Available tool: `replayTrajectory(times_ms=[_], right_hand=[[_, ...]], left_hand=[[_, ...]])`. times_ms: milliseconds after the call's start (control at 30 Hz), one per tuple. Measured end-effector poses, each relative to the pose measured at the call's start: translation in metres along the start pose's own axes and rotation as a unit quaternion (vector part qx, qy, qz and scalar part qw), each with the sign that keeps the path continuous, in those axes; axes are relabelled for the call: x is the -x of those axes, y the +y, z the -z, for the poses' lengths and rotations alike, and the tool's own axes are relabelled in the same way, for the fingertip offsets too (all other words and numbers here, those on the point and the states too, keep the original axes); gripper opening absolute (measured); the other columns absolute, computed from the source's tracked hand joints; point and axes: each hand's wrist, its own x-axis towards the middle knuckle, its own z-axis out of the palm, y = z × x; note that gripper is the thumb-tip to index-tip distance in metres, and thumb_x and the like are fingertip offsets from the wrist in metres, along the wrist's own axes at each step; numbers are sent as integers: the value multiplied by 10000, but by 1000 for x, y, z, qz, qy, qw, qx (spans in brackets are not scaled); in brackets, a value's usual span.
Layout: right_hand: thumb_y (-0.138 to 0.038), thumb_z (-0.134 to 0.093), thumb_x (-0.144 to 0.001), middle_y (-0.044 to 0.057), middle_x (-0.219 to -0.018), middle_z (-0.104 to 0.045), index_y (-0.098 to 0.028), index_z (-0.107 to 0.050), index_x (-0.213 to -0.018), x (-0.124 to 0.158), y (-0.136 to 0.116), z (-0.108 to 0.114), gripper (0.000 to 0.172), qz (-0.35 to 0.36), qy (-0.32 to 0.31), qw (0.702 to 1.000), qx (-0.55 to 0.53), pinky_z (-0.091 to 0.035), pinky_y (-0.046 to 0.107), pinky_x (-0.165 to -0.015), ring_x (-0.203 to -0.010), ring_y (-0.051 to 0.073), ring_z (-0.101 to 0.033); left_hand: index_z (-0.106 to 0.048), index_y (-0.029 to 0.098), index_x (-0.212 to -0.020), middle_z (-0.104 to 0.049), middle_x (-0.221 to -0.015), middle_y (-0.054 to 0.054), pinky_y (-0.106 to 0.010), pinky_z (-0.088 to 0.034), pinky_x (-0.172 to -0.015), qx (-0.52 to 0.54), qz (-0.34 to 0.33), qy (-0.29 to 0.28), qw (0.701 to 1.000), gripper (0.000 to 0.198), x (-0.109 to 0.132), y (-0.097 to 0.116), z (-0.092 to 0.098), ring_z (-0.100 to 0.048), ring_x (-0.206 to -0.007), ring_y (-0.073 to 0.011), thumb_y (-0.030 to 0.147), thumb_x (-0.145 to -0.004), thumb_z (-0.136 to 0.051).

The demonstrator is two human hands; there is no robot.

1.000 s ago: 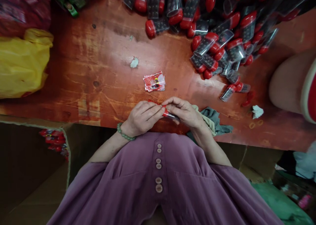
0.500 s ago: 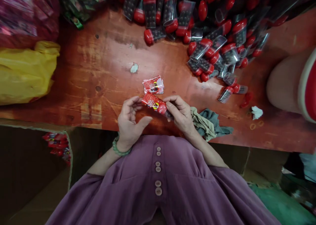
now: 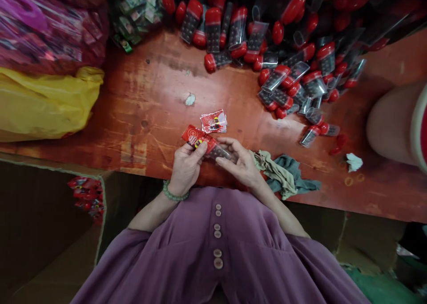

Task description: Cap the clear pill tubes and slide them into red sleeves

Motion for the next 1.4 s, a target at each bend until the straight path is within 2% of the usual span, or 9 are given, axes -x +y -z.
replayTrajectory(times_ms=[133,333,500,600,700,833,1133,1300,1400], right_hand=[[-411,-625,-914,6,-866,-703,-214,-627,-1147,4,7,3,305,-39,20,999,4,-569,263,-606,-598,102,-618],[-289,-629,-909,67,-1033,-735,-211,-689,-1104,-2,-3,-5,218,102,84,979,156,-575,363,-853,-913,186,-688],[-428,-698,-859,-14,-746,-689,-213,-675,-1085,-2,7,-7,312,-44,36,997,-49,-564,271,-595,-592,118,-637],[-473,-749,-803,-34,-710,-673,-221,-666,-1065,-4,10,-11,373,-81,41,989,-115,-564,254,-590,-580,105,-630],[-460,-745,-809,-39,-721,-673,-234,-662,-1074,-9,7,-12,358,-63,68,989,-115,-575,258,-620,-595,100,-628],[-448,-717,-834,-22,-814,-697,-235,-658,-1095,-14,6,-13,342,-39,60,994,-83,-582,267,-626,-600,98,-622],[-279,-636,-909,61,-1041,-739,-226,-681,-1098,-15,-3,-13,202,125,105,972,169,-575,369,-871,-921,188,-688],[-398,-645,-907,7,-863,-712,-233,-654,-1152,-17,2,-12,295,4,50,999,3,-587,286,-648,-656,123,-658],[-449,-667,-884,-11,-793,-687,-225,-665,-1136,-19,6,-13,337,-28,24,998,-55,-573,257,-609,-614,105,-631]], left_hand=[[-750,174,-772,-751,-769,-2,-230,-549,-733,-16,-17,0,1000,313,-4,-5,2,-676,-699,-104,411,-626,-892],[-769,203,-773,-767,-805,-7,-283,-568,-824,-22,-41,-7,999,296,-9,-3,-2,-713,-776,-146,400,-596,-900],[-756,181,-768,-749,-767,-10,-259,-555,-713,-127,-86,-22,988,227,-12,-2,-1,-684,-684,-133,364,-676,-855],[-762,177,-810,-760,-822,-31,-274,-559,-719,-158,-99,-32,982,231,-12,-6,4,-694,-712,-148,373,-711,-833],[-764,195,-871,-774,-896,-55,-318,-576,-788,-96,-77,-65,990,331,-13,-9,9,-719,-805,-185,461,-690,-839],[-763,207,-831,-775,-839,-52,-370,-572,-890,-27,-73,-34,996,361,-16,-7,10,-733,-905,-226,523,-673,-837],[-760,204,-708,-750,-714,4,-281,-561,-735,-35,-97,6,995,313,-21,-7,10,-677,-655,-133,442,-571,-911],[-763,210,-734,-749,-727,10,-278,-560,-732,-58,-115,10,992,298,-23,-4,9,-671,-649,-125,437,-598,-901],[-773,204,-801,-774,-812,-44,-336,-582,-804,-52,-77,-18,996,346,-22,-1,5,-728,-781,-190,501,-646,-860]])
